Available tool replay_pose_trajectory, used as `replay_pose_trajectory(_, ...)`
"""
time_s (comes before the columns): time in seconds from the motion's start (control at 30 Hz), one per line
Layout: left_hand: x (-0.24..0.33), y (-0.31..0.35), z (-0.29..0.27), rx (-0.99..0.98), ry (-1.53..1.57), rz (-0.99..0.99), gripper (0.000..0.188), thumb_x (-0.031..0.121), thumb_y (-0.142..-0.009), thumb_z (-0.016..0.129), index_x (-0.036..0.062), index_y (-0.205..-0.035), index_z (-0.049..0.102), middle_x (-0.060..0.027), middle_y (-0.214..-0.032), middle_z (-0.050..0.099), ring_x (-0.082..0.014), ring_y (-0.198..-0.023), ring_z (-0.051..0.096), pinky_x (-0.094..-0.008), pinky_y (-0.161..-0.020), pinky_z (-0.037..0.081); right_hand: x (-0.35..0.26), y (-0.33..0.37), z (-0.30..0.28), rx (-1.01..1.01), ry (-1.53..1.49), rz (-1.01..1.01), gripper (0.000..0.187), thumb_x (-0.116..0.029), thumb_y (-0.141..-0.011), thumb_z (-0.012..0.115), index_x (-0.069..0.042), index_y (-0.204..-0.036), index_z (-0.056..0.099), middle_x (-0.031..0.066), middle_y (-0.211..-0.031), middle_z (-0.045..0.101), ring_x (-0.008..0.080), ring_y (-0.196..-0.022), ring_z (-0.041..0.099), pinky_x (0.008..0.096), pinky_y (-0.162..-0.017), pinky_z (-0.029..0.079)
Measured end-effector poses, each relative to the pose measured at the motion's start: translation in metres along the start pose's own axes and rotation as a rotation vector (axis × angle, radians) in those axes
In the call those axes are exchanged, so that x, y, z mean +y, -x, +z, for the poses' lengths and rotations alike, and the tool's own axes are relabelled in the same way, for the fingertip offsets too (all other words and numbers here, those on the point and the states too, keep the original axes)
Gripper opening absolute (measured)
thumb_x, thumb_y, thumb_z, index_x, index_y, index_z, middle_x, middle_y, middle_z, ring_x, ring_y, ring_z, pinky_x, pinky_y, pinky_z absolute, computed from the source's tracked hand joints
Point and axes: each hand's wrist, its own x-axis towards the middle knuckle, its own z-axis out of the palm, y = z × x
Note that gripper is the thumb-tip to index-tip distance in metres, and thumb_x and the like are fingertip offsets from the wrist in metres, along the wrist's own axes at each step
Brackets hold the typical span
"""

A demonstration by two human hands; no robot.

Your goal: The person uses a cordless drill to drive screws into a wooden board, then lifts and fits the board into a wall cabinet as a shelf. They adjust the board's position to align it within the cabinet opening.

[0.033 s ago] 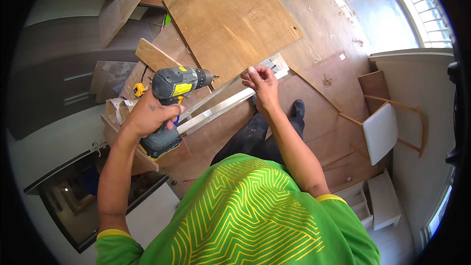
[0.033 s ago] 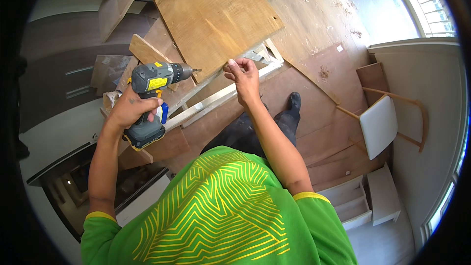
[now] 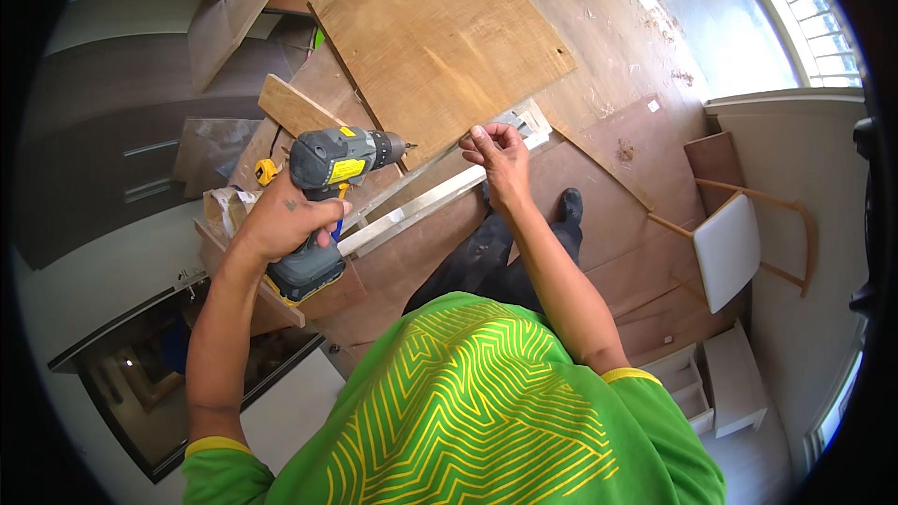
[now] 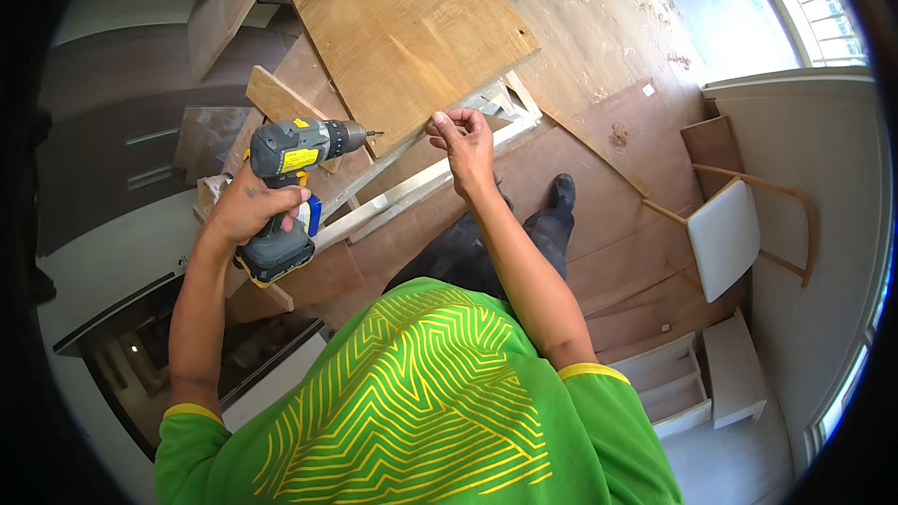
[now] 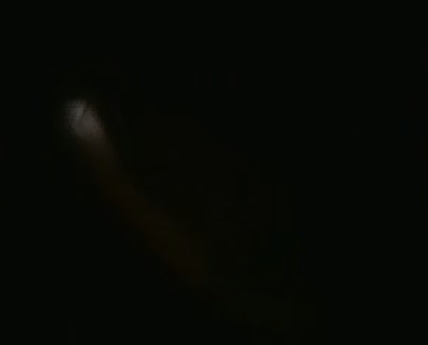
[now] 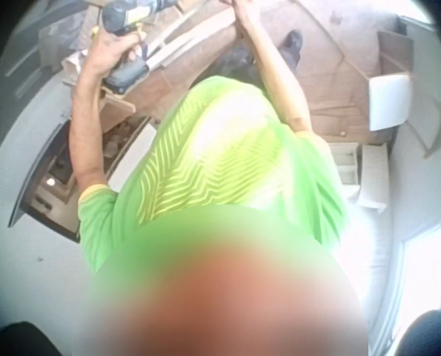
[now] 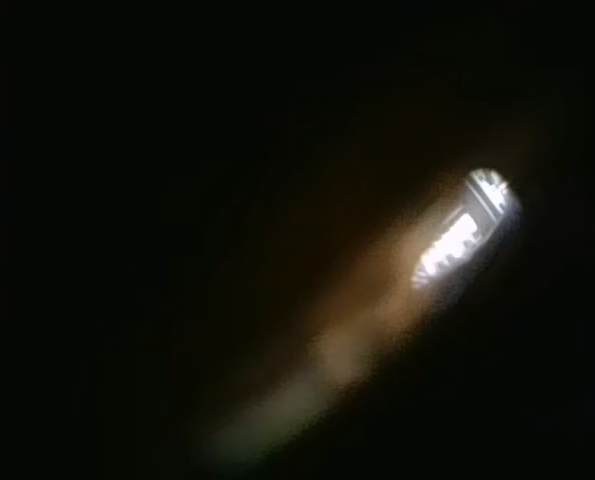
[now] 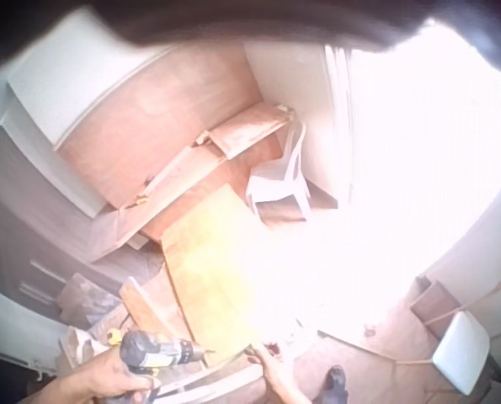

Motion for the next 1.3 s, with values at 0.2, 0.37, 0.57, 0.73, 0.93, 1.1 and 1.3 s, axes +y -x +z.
replay_pose_trajectory(0.2,0.004,-0.005,0.002,0.007,0.004,-0.014,0.023,0.005,-0.087,0.072,0.0028,-0.108,0.062,-0.002,-0.073,0.062,-0.0093,-0.053,0.059,-0.0264,-0.05,0.048,0.017,-0.035,-0.014,-0.056,0.094,-0.163,0.022,-0.012,-0.091,0.08,-0.002,-0.093,0.061,0.0076,-0.084,0.071,0.0146,-0.079,0.069,0.0272,-0.073,0.057)
replay_pose_trajectory(0.37,0.004,-0.004,0.004,0.017,0.008,-0.007,0.023,0.005,-0.086,0.072,0.0023,-0.106,0.062,-0.0022,-0.074,0.062,-0.0097,-0.053,0.059,-0.0265,-0.05,0.048,0.014,-0.037,-0.019,-0.105,0.062,-0.163,0.023,-0.016,-0.091,0.08,-0.002,-0.091,0.061,0.0075,-0.082,0.071,0.014,-0.076,0.07,0.0267,-0.069,0.056)
replay_pose_trajectory(0.57,0.005,-0.005,0.002,0.019,0.063,-0.017,0.023,0.001,-0.084,0.072,0.0008,-0.105,0.062,-0.0027,-0.077,0.062,-0.0102,-0.054,0.059,-0.0269,-0.051,0.048,-0.003,-0.018,0.005,0.063,0.149,-0.028,0.049,-0.035,-0.083,0.089,-0.004,-0.094,0.052,0.005,-0.075,0.062,0.012,-0.071,0.067,0.0263,-0.062,0.054)
replay_pose_trajectory(0.73,0.006,-0.007,-0.001,-0.004,0.048,-0.047,0.021,0.001,-0.084,0.071,0.0006,-0.103,0.063,-0.0024,-0.077,0.062,-0.0098,-0.054,0.059,-0.0266,-0.051,0.047,0.0,-0.021,0.025,0.199,0.445,-0.147,0.057,-0.038,-0.083,0.089,-0.003,-0.093,0.045,0.0053,-0.076,0.059,0.0121,-0.061,0.065,0.0248,-0.052,0.053)
replay_pose_trajectory(0.93,0.009,-0.009,-0.006,-0.014,-0.011,-0.072,0.021,0.001,-0.084,0.072,0.0007,-0.103,0.063,-0.0023,-0.079,0.062,-0.0091,-0.055,0.058,-0.0266,-0.052,0.047,-0.011,0.003,0.001,0.172,0.821,-0.448,0.05,-0.036,-0.079,0.091,-0.004,-0.094,0.056,0.0069,-0.084,0.062,0.0216,-0.078,0.063,0.0399,-0.072,0.052)
replay_pose_trajectory(1.1,0.009,-0.01,-0.007,0.001,-0.016,-0.061,0.032,-0.002,-0.081,0.07,-0.0007,-0.111,0.06,-0.0051,-0.081,0.063,-0.011,-0.057,0.059,-0.0275,-0.053,0.049,-0.035,0.008,-0.005,-0.144,1.314,-1.08,0.035,-0.03,-0.074,0.086,-0.015,-0.102,0.069,0.0041,-0.121,0.063,0.0264,-0.124,0.054,0.0501,-0.114,0.03)
replay_pose_trajectory(1.3,0.005,-0.01,-0.009,-0.055,-0.012,-0.004,0.025,0.002,-0.081,0.069,0.0014,-0.105,0.061,-0.0012,-0.078,0.061,-0.0083,-0.054,0.057,-0.0277,-0.052,0.047,-0.045,-0.023,0.006,-0.539,1.544,-1.275,0.026,-0.017,-0.082,0.067,-0.021,-0.108,0.072,-0.0029,-0.131,0.063,0.0195,-0.132,0.054,0.051,-0.122,0.024)
